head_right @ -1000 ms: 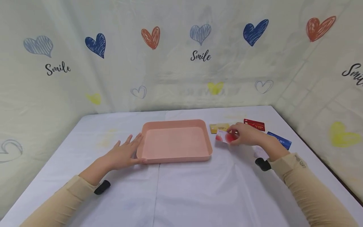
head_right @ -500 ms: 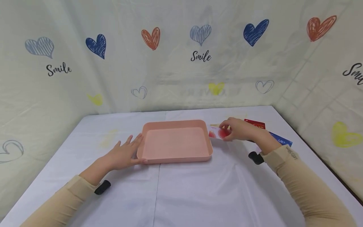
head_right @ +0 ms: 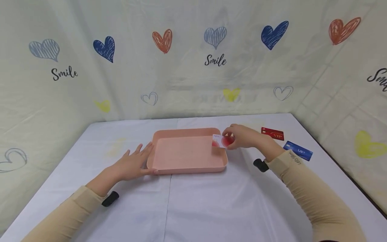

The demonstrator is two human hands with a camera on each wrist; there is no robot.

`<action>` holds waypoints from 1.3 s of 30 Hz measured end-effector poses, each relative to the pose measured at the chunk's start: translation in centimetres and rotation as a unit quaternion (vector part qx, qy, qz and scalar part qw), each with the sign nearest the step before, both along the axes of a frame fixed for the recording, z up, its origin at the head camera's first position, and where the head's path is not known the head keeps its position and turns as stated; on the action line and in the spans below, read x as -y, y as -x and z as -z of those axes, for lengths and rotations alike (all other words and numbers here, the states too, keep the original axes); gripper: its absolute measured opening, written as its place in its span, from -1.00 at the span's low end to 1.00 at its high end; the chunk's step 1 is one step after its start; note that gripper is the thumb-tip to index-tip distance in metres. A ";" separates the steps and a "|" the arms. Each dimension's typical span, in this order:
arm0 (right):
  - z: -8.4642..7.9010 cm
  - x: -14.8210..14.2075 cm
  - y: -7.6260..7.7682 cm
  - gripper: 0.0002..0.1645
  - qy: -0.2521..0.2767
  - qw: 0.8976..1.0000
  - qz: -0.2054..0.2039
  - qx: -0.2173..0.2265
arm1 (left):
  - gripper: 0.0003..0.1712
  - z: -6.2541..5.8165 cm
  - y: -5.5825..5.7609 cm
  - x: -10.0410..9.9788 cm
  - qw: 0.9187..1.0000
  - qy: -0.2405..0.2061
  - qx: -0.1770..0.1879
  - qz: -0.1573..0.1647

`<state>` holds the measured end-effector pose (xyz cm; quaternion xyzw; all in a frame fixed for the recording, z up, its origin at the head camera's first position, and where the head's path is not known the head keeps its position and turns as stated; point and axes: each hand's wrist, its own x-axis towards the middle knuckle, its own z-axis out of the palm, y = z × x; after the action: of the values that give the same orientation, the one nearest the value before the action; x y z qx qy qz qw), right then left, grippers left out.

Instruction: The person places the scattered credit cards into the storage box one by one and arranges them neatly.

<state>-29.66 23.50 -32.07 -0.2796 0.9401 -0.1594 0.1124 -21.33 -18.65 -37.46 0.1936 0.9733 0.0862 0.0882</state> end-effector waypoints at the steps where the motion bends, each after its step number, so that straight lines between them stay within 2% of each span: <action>1: 0.0 0.2 0.1 -0.44 -0.001 1.000 -0.001 0.000 | 0.29 0.0 0.0 0.0 1.000 0.000 0.001 -0.001; 15: 0.1 2.5 0.7 -0.47 -0.004 0.999 -0.034 -0.018 | 0.29 -0.1 0.0 -0.1 1.000 -0.001 0.001 0.000; 22: 0.1 3.8 0.9 -0.49 -0.011 1.000 -0.023 -0.017 | 0.30 0.0 0.1 0.0 1.000 -0.002 0.000 0.000; 28: 0.0 4.9 1.1 -0.46 -0.013 0.999 -0.030 -0.022 | 0.30 -0.1 0.0 0.0 1.000 -0.003 0.002 0.000; 39: -0.2 6.9 1.3 -0.46 -0.017 0.997 -0.060 -0.038 | 0.30 -0.1 -0.1 0.0 1.000 -0.001 0.003 -0.004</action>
<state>-30.98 16.59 -31.92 -0.3392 0.9279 -0.1253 0.0909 -21.26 -18.65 -37.35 0.1894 0.9738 0.0880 0.0902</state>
